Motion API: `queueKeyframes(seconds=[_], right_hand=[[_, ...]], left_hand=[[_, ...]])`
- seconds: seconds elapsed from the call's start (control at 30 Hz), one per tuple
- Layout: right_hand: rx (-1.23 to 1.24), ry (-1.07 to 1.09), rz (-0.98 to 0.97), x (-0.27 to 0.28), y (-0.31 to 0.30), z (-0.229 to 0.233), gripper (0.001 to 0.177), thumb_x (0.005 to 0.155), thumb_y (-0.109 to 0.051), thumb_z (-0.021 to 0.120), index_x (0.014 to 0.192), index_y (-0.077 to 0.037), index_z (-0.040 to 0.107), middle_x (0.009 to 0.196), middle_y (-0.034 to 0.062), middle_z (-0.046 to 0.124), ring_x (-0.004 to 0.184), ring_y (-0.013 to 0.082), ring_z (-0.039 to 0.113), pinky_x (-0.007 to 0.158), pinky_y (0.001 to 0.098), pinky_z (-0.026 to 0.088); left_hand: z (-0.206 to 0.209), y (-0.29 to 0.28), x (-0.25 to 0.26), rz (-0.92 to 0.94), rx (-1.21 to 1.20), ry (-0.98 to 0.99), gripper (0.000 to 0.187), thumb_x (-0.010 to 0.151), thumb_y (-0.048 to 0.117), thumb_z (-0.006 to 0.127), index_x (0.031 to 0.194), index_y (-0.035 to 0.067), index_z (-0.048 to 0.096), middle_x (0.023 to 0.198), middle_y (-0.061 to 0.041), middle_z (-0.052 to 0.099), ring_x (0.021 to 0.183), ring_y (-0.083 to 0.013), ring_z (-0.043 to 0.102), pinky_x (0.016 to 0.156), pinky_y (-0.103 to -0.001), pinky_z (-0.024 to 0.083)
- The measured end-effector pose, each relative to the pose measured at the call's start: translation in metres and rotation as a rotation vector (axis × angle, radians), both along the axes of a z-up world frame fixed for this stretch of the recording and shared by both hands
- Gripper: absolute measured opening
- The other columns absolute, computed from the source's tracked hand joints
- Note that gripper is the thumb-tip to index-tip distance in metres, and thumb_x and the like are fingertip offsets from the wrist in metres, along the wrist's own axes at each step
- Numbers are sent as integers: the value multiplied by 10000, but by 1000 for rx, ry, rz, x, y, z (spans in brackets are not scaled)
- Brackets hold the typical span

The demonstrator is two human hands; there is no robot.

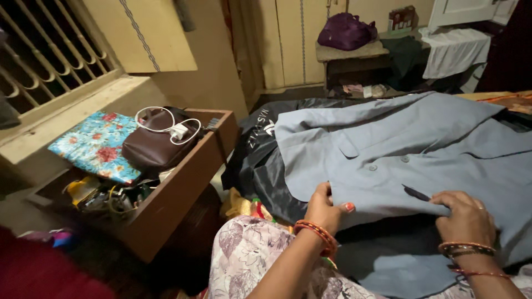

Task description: The person places a grey suit jacket onto a hanger, inserts it into a black garment bag, and zips the bag closed.

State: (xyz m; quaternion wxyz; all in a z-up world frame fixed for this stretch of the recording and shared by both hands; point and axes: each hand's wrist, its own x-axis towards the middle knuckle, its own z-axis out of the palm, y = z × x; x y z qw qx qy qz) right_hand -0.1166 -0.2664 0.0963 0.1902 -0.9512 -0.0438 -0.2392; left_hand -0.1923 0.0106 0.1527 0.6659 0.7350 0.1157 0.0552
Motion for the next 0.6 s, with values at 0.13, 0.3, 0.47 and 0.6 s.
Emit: queueKeyframes(seconds=[0.13, 0.3, 0.47, 0.6], right_hand=[[-197, 370, -34, 3, 0, 2, 450, 779, -27, 690, 1114, -312, 780, 1231, 7, 742, 1149, 280, 683, 990, 416, 551], [-245, 791, 111, -8, 4, -1, 510, 791, 25, 643, 1161, -307, 761, 1228, -2, 759, 1078, 231, 748, 935, 390, 624], [-257, 864, 136, -9, 5, -7, 454, 807, -47, 635, 1094, -344, 822, 1254, -37, 770, 1174, 193, 729, 1020, 335, 570], [-216, 800, 165, -6, 3, -12, 373, 823, -149, 615, 1071, -318, 836, 1163, -4, 804, 1127, 214, 768, 1008, 338, 575]], left_hand=[[-17, -1, 3, 7, 529, 77, 968, 808, 52, 810, 1590, 74, 240, 1108, -248, 679, 1015, -368, 672, 902, -416, 517], [-56, 5, 22, -1043, 1382, -288, 498, 609, 66, 789, 1106, 71, 755, 1019, -142, 750, 836, -329, 733, 715, -408, 590], [-36, -6, 18, -1204, 1683, 89, 386, 605, 70, 812, 990, 58, 790, 953, -144, 774, 805, -300, 758, 684, -404, 610], [-16, -9, 15, -1172, 1711, 162, 337, 612, 70, 819, 948, 56, 797, 935, -148, 780, 800, -291, 768, 675, -406, 620]])
